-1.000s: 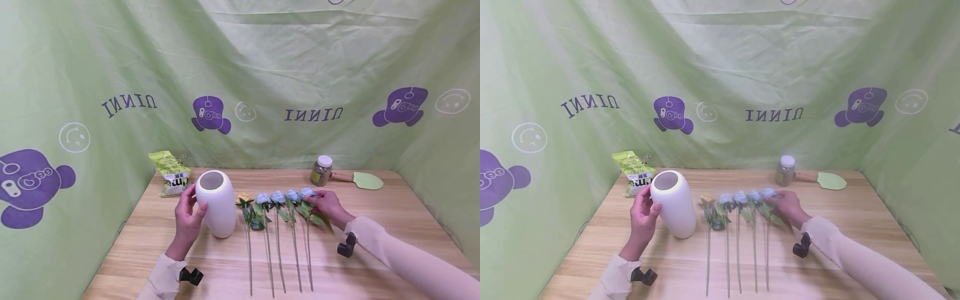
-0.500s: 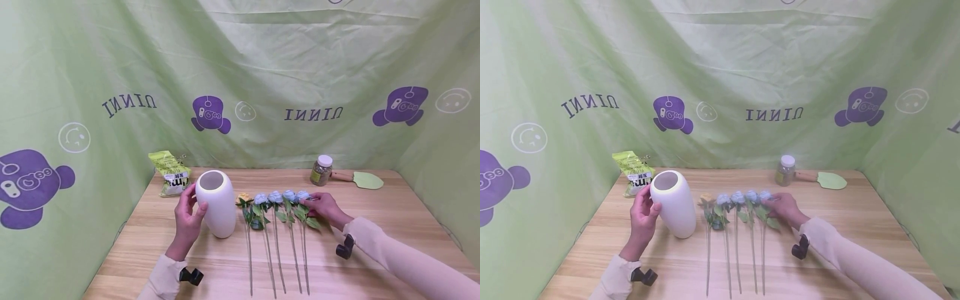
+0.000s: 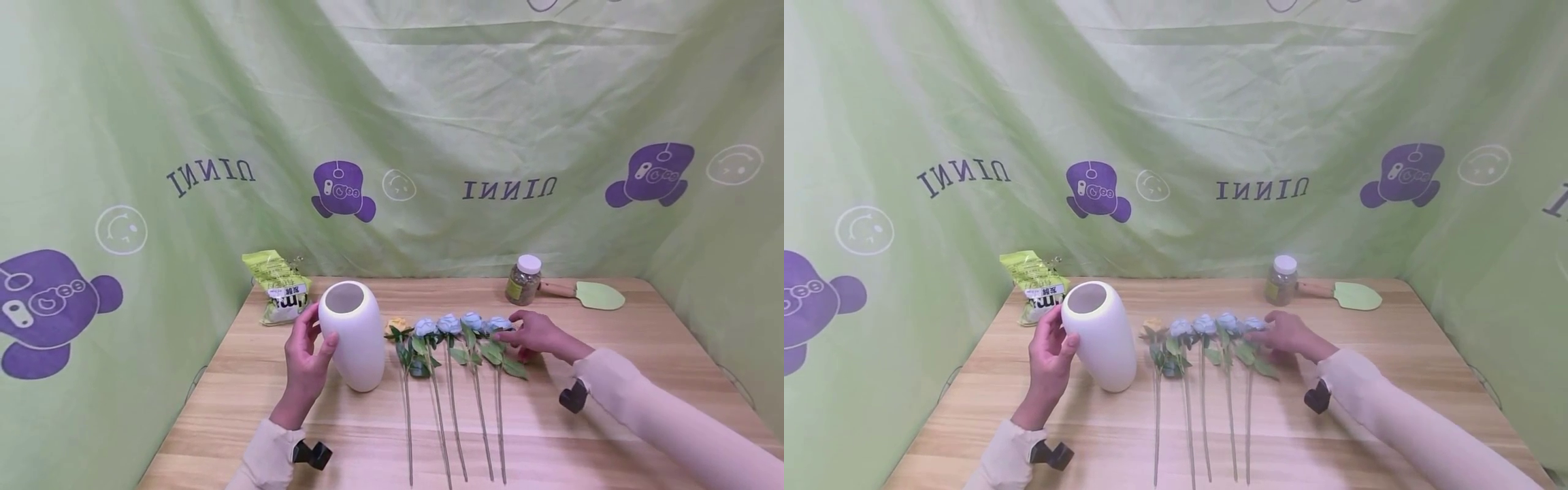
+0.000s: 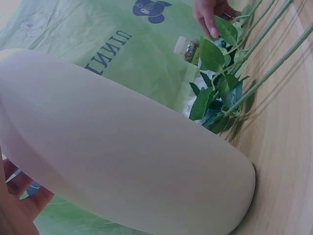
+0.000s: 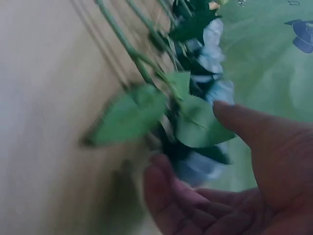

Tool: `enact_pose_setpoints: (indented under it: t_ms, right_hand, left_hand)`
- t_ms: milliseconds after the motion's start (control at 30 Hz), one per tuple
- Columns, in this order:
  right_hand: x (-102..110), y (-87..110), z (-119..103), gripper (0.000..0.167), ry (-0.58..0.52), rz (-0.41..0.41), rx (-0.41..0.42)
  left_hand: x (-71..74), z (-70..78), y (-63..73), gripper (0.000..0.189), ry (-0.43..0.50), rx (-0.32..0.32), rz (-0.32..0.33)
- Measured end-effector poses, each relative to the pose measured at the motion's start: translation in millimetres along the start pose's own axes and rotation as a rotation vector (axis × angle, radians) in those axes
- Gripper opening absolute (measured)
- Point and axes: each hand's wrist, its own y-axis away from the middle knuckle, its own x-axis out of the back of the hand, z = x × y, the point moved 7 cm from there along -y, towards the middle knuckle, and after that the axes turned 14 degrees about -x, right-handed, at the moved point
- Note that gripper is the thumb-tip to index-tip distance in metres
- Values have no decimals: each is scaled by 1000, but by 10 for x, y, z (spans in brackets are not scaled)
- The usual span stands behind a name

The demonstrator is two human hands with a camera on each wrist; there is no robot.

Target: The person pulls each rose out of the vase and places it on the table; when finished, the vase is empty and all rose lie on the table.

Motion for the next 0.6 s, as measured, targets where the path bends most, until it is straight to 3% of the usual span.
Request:
enact_pose_setpoints:
  t_ms: [133,300,400,467,600]
  right_hand:
    - [135,82,-37,73,91,9,35]
    - [392,239,-116,32,116,87,135]
    - [584,393,-217,15,117,185,232]
    - [719,534,-305,10,122,245,302]
    - [966,886,-544,5,172,341,482]
  left_hand:
    - [18,-13,-9,53,-11,-13,-24]
    - [73,34,-108,45,-45,-83,-78]
    - [153,78,-262,39,-125,-81,-106]
    - [210,94,-408,33,-193,-46,-131]
    - [300,138,-755,22,-362,-5,-243]
